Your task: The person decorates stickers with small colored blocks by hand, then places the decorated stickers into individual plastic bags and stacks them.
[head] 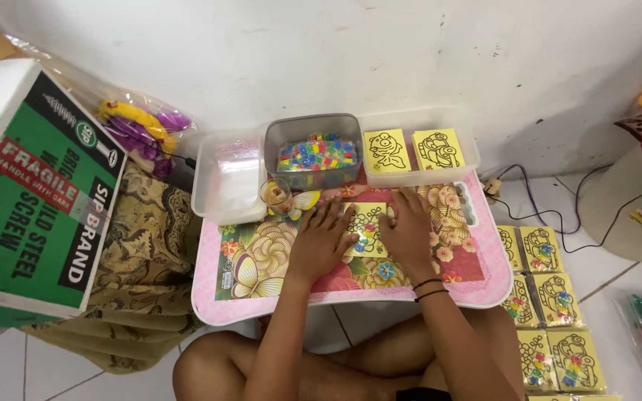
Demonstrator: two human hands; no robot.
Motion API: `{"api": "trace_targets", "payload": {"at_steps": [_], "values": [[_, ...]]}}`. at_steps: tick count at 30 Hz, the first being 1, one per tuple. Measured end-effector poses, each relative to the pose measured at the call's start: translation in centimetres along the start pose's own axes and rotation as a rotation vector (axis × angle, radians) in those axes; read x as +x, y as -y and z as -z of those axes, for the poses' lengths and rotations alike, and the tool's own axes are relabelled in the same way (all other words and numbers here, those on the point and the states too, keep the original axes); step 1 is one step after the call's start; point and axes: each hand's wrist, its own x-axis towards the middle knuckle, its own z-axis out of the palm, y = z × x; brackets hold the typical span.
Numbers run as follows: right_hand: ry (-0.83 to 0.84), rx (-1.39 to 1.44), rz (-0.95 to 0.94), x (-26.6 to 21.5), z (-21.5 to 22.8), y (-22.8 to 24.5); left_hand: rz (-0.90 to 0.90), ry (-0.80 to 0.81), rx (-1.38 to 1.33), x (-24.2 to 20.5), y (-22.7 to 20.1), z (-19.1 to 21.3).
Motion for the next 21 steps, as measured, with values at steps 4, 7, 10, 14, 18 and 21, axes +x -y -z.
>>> {"api": "trace_targets", "payload": {"at_steps": [4, 7, 10, 14, 18, 21], "values": [[0.016, -0.026, 0.009, -0.3, -0.2, -0.3, -0.011, -0.029, 0.001, 0.1, 0.3, -0.9], [-0.012, 0.09, -0.03, -0.2, -0.5, -1.3, -0.027, -0.055, -0.012, 0.1, 0.3, -0.9], [-0.028, 0.173, -0.042, -0.2, -0.2, -1.4, -0.028, -0.092, -0.031, 0.2, 0.6, -1.2], [0.09, 0.476, -0.227, -0.2, 0.1, -1.4, 0.054, -0.12, -0.377, 0.0, 0.9, 0.4], [0.132, 0.66, -0.19, -0.4, 0.1, -1.6, 0.138, -0.151, -0.717, -0.2, 2.1, -0.7], [0.117, 0.643, -0.144, -0.5, 1.0, -0.7, 0.103, -0.175, -0.664, -0.2, 3.2, -2.5]]}}
